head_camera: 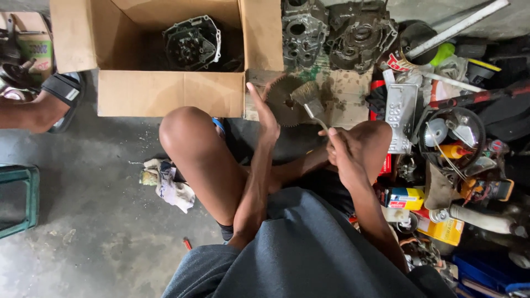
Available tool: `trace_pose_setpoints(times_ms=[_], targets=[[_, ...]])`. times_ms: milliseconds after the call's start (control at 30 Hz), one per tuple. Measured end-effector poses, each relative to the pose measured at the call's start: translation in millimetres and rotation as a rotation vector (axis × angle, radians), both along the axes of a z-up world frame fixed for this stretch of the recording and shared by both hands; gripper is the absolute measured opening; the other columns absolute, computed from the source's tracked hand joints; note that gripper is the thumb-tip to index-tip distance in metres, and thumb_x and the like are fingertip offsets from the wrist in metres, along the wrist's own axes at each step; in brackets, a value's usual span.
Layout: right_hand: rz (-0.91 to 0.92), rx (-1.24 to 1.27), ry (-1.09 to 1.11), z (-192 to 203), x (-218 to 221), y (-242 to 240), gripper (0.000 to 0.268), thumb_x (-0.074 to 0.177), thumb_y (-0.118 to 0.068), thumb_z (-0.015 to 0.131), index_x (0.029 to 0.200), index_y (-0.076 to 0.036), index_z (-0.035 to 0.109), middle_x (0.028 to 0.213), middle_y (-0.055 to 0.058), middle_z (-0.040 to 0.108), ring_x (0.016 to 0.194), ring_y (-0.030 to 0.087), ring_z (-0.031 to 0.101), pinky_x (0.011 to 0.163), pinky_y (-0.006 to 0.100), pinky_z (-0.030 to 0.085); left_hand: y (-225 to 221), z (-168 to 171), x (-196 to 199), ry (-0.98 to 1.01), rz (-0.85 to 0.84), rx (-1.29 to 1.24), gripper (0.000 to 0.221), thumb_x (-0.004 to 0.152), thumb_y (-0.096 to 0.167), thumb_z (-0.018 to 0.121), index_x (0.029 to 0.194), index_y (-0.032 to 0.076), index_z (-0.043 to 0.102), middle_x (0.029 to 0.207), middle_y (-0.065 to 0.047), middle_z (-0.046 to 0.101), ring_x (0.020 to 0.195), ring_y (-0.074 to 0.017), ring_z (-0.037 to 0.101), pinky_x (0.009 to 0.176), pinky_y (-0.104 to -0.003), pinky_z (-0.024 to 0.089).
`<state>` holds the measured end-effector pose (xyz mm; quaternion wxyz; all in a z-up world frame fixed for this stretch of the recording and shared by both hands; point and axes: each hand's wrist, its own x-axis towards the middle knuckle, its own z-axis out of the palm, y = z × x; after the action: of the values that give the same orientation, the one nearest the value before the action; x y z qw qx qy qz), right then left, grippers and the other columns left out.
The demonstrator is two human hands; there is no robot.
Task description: Cleaning a motorcycle gear by scrubbing it with a brush and scraping grime from between the teeth using a small tool.
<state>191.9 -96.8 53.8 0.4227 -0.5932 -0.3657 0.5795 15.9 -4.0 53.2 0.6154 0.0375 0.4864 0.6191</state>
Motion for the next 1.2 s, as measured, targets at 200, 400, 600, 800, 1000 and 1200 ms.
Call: trace_pose_setpoints(times_ms=[200,400,600,800,1000,1200], targets=[[0.073,0.029,-0.021,20.0,9.7,6.7,0.03,0.11,-0.024,0.053,0.108,-0.003,0.073,0.061,-0.003,0.03,0.05,0.003,0.03,0.044,0.017,0.028,3.2,26.1,1.0,-0.077,-0.027,0.007,0.112,0.085,0.088,0.04,0.161,0.006,0.034,0.16,-0.033,0.033,0.15,-0.0549,0.027,0.124,-0.068,0.02],[0.025,0.004,0.125,15.6,12.5,14.7,0.028,0.108,-0.02,0.055,0.112,0.004,0.07,0.06,-0.004,0.026,0.049,0.004,0.026,0.043,0.018,0.025,4.5,48.7,6.5,-0.152,0.033,-0.09,0.11,0.082,0.086,0.047,0.162,0.012,0.035,0.166,-0.026,0.027,0.154,-0.0496,0.022,0.126,-0.066,0.012],[-0.142,-0.088,0.26,38.1,-0.8,19.7,0.03,0.108,-0.023,0.054,0.118,0.001,0.069,0.062,-0.008,0.025,0.048,0.0,0.026,0.044,0.017,0.022,8.5,16.5,0.0,0.027,-0.081,-0.067,0.112,0.083,0.092,0.036,0.16,0.011,0.037,0.168,-0.027,0.022,0.157,-0.0495,0.008,0.126,-0.065,0.003],[-0.122,-0.072,0.351,35.8,9.8,15.4,0.03,0.107,-0.019,0.052,0.123,0.0,0.068,0.065,-0.01,0.023,0.049,-0.001,0.025,0.045,0.015,0.02,2.6,-80.3,-2.6,-0.079,-0.124,0.369,0.092,0.101,0.073,0.02,0.126,0.0,0.071,0.128,-0.016,0.069,0.12,-0.0301,0.061,0.111,-0.042,0.041],[0.012,-0.057,0.359,21.7,10.6,13.4,0.034,0.107,-0.02,0.054,0.122,0.006,0.067,0.06,-0.008,0.028,0.047,0.003,0.025,0.045,0.019,0.023,6.0,46.1,12.3,-0.122,0.02,-0.02,0.11,0.086,0.083,0.045,0.166,0.012,0.018,0.17,-0.025,0.011,0.156,-0.0491,0.005,0.125,-0.067,0.006],[0.051,-0.004,0.075,6.3,-2.2,11.5,0.03,0.105,-0.02,0.059,0.113,0.004,0.075,0.056,-0.005,0.033,0.045,0.001,0.034,0.041,0.015,0.029,0.4,-48.9,-2.3,-0.114,-0.129,0.408,0.09,0.101,0.07,0.022,0.128,-0.003,0.067,0.133,-0.018,0.066,0.127,-0.03,0.057,0.116,-0.041,0.035]])
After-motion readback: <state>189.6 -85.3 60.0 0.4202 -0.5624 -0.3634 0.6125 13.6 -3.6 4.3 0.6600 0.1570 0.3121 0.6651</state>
